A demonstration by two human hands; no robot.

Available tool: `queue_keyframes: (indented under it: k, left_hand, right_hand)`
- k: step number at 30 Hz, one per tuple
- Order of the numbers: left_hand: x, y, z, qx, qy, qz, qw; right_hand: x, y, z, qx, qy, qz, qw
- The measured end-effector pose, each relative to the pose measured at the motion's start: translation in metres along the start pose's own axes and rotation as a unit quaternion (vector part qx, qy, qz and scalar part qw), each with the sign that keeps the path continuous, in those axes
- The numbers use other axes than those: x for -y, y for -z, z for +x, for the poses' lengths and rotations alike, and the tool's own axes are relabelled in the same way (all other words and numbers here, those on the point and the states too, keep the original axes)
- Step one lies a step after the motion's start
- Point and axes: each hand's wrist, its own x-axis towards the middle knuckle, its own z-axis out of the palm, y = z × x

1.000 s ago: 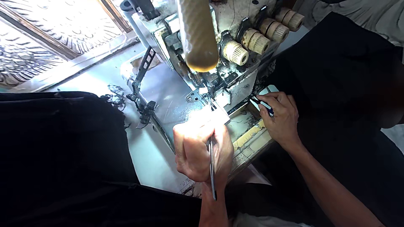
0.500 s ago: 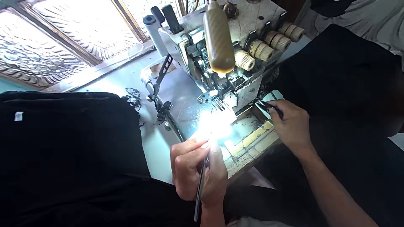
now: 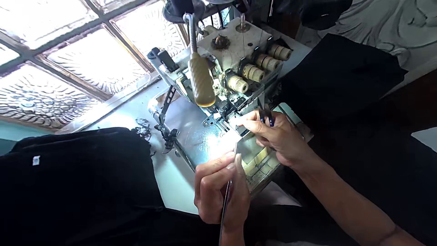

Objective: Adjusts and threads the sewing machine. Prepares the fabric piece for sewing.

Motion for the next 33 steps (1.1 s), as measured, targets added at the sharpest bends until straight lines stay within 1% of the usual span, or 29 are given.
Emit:
queue_keyframes:
  k: [4, 9, 13, 16, 26, 33]
  left_hand:
    - [0.000, -0.004, -0.001, 0.009, -0.004, 0.003, 1.000]
    - [0.000, -0.006, -0.003, 0.011, -0.005, 0.018, 1.000]
    - [0.001, -0.007, -0.003, 0.015, -0.004, 0.022, 1.000]
    - [0.003, -0.006, -0.004, 0.020, -0.002, 0.019, 1.000]
    - [0.009, -0.005, -0.009, 0.019, 0.002, 0.003, 1.000]
    - [0.009, -0.005, -0.009, 0.024, 0.004, 0.002, 1.000]
  right_hand:
    - [0.002, 0.002, 0.005, 0.007, 0.013, -0.039, 0.999]
    - [0.004, 0.006, 0.006, 0.014, -0.012, -0.061, 0.998]
    - [0.004, 0.007, 0.008, 0.017, -0.015, -0.076, 0.997]
    - [0.004, 0.005, 0.012, 0.023, -0.008, -0.070, 0.997]
    - [0.004, 0.002, 0.015, 0.008, -0.036, -0.041, 0.998]
    - [0.003, 0.002, 0.016, 0.005, -0.033, -0.036, 0.999]
